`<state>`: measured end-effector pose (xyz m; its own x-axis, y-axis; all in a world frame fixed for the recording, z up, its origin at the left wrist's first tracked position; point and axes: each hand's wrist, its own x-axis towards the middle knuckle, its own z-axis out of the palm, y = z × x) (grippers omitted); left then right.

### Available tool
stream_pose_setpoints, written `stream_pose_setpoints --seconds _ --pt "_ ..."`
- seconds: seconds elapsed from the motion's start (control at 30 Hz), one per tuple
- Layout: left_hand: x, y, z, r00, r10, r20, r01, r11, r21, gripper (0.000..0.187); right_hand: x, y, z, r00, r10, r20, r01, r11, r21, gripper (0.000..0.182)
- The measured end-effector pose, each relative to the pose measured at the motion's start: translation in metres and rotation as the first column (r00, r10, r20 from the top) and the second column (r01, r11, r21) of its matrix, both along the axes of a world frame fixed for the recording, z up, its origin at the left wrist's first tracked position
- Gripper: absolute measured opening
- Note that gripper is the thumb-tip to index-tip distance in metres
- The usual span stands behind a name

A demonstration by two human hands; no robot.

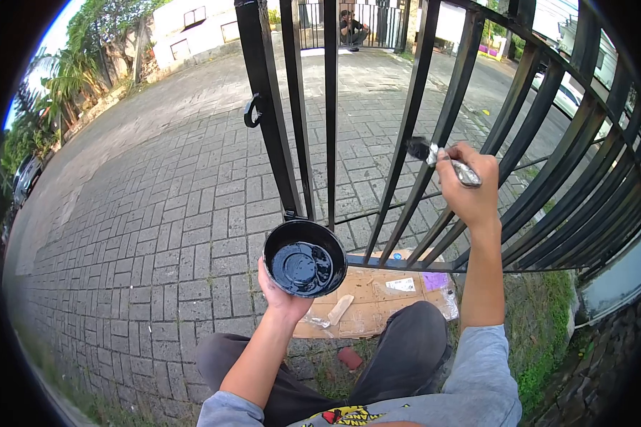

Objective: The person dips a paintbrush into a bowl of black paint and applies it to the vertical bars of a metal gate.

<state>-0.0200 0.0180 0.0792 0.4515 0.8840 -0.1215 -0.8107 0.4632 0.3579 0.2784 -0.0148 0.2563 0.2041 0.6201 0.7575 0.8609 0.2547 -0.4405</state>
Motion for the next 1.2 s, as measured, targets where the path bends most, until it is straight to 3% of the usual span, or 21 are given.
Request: stream_pose_setpoints --seconds 0.07,0.13,0.27,0.4,0.47,0.53,0.6,0.7,0.8,0.83,0.93,0.97,1.07,1.17,1.2 --pt "0.003 0.004 0.0 1.0 -0.007 -0.003 0.007 1.0 -0.004 0.069 0.0 0.009 0.008 1.0 -0.004 0.005 0.002 0.934 0.357 0.011" --pt "0.003 0.002 -0.003 1.0 -0.02 0.004 0.02 0.999 -0.027 0.07 0.006 0.023 0.014 0.997 0.077 -0.017 -0.057 0.849 0.526 0.016" --pt "0.009 0.001 0.005 1.0 -0.029 0.001 0.029 1.0 -0.008 0.071 0.009 0.03 -0.029 0.968 0.059 0.244 -0.136 0.94 0.313 0.018" --pt "0.004 0.006 -0.007 1.0 0.001 0.009 0.0 0.999 -0.042 0.07 0.003 0.009 -0.026 0.962 0.192 0.194 -0.196 0.981 0.004 0.014" --pt "0.006 0.003 0.004 1.0 -0.001 0.031 0.002 0.999 -0.041 0.065 0.003 0.001 0.005 0.999 0.046 0.011 -0.046 0.999 0.004 0.015" --pt "0.008 0.002 0.01 0.998 -0.028 0.05 0.028 0.999 -0.017 0.065 0.007 0.006 0.038 0.995 0.053 0.088 -0.081 0.93 0.358 0.017" --pt "0.01 0.003 0.011 0.997 -0.039 0.063 0.04 0.999 -0.025 0.064 0.005 0.016 0.072 0.979 0.163 0.124 -0.204 0.825 0.528 0.018" --pt "0.009 0.001 0.011 0.998 -0.024 0.058 0.025 0.999 -0.023 0.064 0.013 0.038 0.097 0.983 0.138 0.123 -0.182 0.838 0.514 0.019" --pt "0.005 0.002 0.011 0.997 -0.016 0.069 0.017 1.0 -0.018 0.064 0.023 0.049 0.082 0.95 0.033 0.309 -0.167 0.892 0.419 0.017" --pt "0.004 0.002 0.012 0.997 -0.013 0.073 0.015 1.0 -0.022 0.064 0.02 0.043 0.079 0.952 0.018 0.305 -0.146 0.904 0.403 0.014" --pt "0.0 0.003 0.014 0.996 0.01 0.086 -0.009 1.0 -0.011 0.064 0.016 0.012 0.1 0.984 0.062 0.167 -0.084 0.988 0.13 0.013" --pt "-0.001 0.005 0.011 0.997 0.025 0.078 -0.024 1.0 -0.018 0.064 0.004 0.003 0.107 0.991 0.121 0.048 -0.127 0.979 0.159 0.015" --pt "-0.002 0.005 0.009 0.998 0.013 0.067 -0.012 1.0 -0.023 0.069 -0.009 0.018 0.121 0.965 0.203 0.168 -0.262 0.8 0.539 0.015" --pt "-0.003 0.005 0.006 0.996 0.002 0.084 -0.001 1.0 -0.014 0.068 0.011 0.04 0.113 0.91 -0.091 0.405 -0.117 0.88 0.46 0.01" --pt "-0.005 0.004 0.006 0.997 0.001 0.077 0.0 1.0 -0.018 0.068 0.01 0.048 0.105 0.907 -0.049 0.418 -0.18 0.852 0.491 0.01"
